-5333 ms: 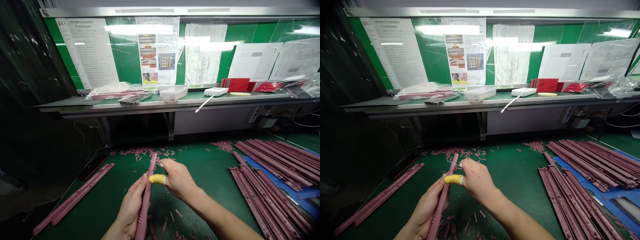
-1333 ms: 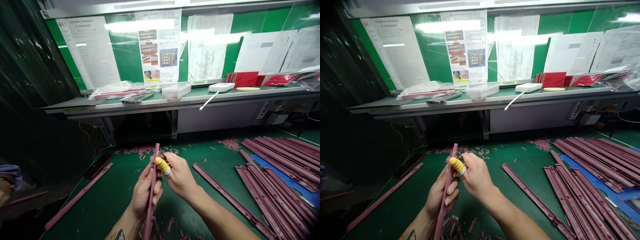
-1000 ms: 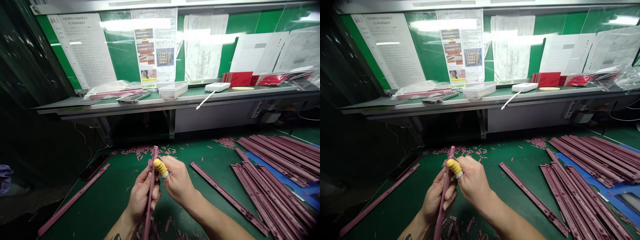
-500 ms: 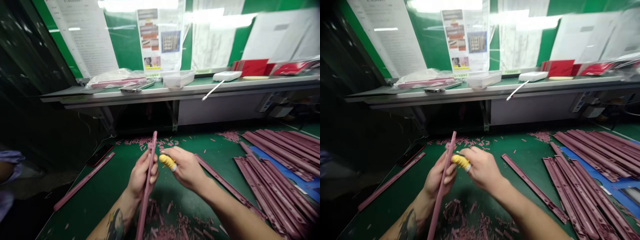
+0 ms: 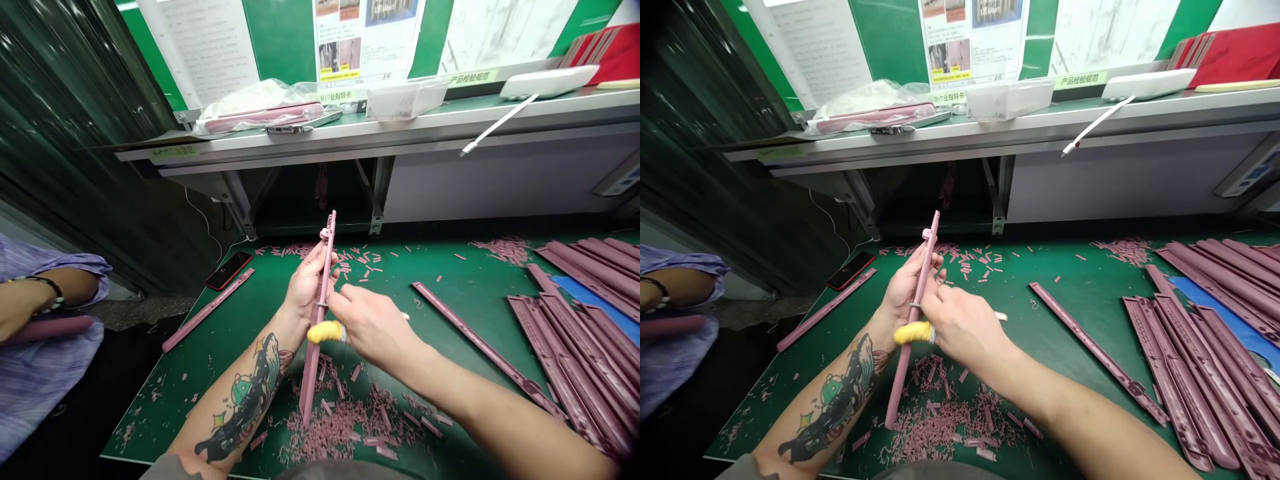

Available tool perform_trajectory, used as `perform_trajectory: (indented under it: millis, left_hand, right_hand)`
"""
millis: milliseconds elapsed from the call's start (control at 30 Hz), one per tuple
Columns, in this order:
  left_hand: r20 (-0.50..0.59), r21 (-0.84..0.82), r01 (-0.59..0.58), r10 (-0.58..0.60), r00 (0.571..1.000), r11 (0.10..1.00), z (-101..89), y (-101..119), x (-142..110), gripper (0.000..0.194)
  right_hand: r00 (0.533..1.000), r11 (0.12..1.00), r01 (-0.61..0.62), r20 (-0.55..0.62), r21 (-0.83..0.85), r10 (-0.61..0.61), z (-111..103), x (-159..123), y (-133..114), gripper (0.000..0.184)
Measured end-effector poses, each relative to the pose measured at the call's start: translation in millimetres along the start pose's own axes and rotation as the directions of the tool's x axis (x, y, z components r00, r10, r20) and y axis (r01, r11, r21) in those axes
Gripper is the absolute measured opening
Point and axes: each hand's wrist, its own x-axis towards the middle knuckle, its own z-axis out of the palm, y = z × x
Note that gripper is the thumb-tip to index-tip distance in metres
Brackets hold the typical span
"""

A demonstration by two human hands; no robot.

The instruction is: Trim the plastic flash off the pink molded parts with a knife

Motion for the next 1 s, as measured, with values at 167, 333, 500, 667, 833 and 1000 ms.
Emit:
perform_trajectory:
  millis: [167,333,500,667,833,1000]
  left_hand:
    - [-0.018,-0.013,-0.04,0.04,0.999,0.999,1.0,6,10,0.018]
    - [-0.053,-0.02,-0.096,0.095,0.994,0.995,-4.1,22,26,0.015]
    - [-0.066,-0.002,-0.174,0.173,0.983,0.985,-10.5,58,22,0.013]
    - [0.026,0.169,-0.459,0.461,0.887,0.872,14.5,70,-20,0.023]
    - [0.199,0.268,-0.75,0.727,0.657,0.605,43.9,58,-58,0.023]
    - [0.304,0.29,-0.814,0.758,0.577,0.504,49.9,48,-73,0.018]
  right_hand:
    - [0.989,0.992,0.119,0.087,0.041,-0.122,10,-32,-34,0.011]
    - [0.913,0.935,0.283,0.237,0.216,-0.331,18,-64,-54,0.009]
    - [0.982,0.872,-0.052,0.183,0.486,-0.043,0,-78,-18,0.036]
    - [0.955,0.761,-0.295,0.143,0.579,0.261,-11,-63,-3,0.028]
    - [0.959,0.824,-0.283,0.112,0.49,0.262,7,-46,-17,0.009]
    - [0.967,0.866,-0.254,0.123,0.431,0.223,17,-44,-15,0.016]
